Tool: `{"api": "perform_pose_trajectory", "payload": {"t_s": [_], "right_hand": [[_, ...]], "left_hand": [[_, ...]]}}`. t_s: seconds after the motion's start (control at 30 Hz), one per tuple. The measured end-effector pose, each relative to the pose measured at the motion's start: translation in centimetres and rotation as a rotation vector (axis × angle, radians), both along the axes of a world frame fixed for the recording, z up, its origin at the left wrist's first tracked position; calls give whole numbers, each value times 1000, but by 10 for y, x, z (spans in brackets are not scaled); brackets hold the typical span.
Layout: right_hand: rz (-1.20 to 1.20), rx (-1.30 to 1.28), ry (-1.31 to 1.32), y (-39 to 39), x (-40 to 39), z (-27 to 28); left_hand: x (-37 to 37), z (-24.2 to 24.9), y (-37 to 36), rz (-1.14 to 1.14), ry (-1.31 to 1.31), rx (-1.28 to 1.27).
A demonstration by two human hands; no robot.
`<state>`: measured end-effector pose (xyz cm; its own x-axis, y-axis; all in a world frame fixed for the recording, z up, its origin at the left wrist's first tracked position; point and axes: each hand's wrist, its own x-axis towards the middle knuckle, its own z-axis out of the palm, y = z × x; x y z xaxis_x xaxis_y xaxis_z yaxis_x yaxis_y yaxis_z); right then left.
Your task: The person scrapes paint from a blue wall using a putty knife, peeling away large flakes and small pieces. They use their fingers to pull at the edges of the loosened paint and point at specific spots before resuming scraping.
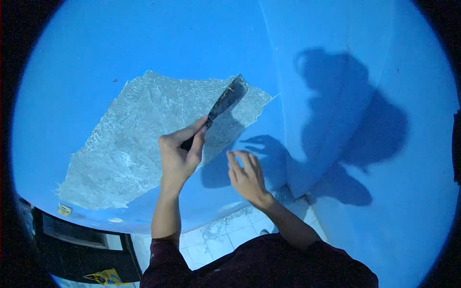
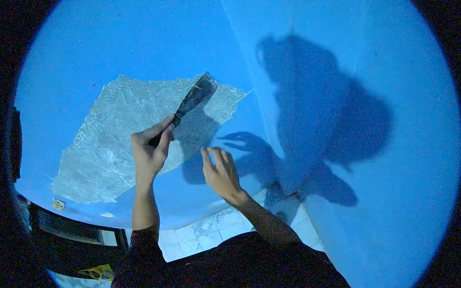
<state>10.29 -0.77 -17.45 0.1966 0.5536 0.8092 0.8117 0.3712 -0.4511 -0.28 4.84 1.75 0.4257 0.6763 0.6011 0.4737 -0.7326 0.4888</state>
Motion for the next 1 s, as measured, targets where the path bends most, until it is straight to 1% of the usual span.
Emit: {"api": "perform_pose_trajectory", "payload": {"t_s": [0.03, 0.07, 0.13, 0.17, 0.23, 0.27, 0.33, 0.47, 0.53, 0.57, 0.6, 0.67, 0.7, 0.73, 0.8, 0.87, 0.9, 0.93, 0.97, 1.0], "right_hand": [[99, -23, 1, -8, -14, -5], [94, -20, 5, -15, -22, -11], [129, 21, -120, -28, -35, -15], [124, 24, -118, -32, -43, -19], [248, -12, -62, -37, -55, -23], [242, -7, -62, -39, -56, -26], [238, 18, -122, -44, -53, -24], [192, -18, -117, -48, -35, -33], [174, -167, -13, -47, -24, -39], [168, -221, 26, -48, -19, -42], [154, -219, 22, -48, -14, -39], [70, -199, 59, -50, -2, -32], [23, -176, 78, -46, 3, -30], [12, -182, 78, -41, 10, -17], [-125, -47, 76, -33, 26, 10], [-228, -5, 88, -22, 38, 41], [-227, -10, 86, -13, 44, 58], [-272, 19, 37, -7, 49, 72], [-311, 50, -13, -2, 52, 79], [-300, 49, -13, 4, 54, 79]], "left_hand": [[0, 5, 3, -36, 15, 70], [0, 5, 6, -41, 19, 73], [0, 7, 9, -75, 27, 37], [2, 8, 8, -80, 29, 41], [7, 11, 4, -83, 84, 30], [7, 12, 2, -90, 85, 35], [9, 12, 1, -22, 180, 101], [18, -8, -1, -80, 119, 143], [25, -18, -3, -80, 59, 226], [24, -26, -2, -82, 19, 167], [25, -30, -8, -95, 13, 169], [22, -46, -22, -20, -123, 102], [18, -63, -20, -34, -182, 68], [19, -67, -24, -44, -183, 61], [20, -79, -37, 1, -282, -90], [23, -89, -41, 27, -303, -115], [27, -91, -40, 42, -327, -123], [33, -92, -42, 49, -330, -134], [40, -94, -44, 47, -368, -119], [43, -94, -45, 46, -404, -95]]}}
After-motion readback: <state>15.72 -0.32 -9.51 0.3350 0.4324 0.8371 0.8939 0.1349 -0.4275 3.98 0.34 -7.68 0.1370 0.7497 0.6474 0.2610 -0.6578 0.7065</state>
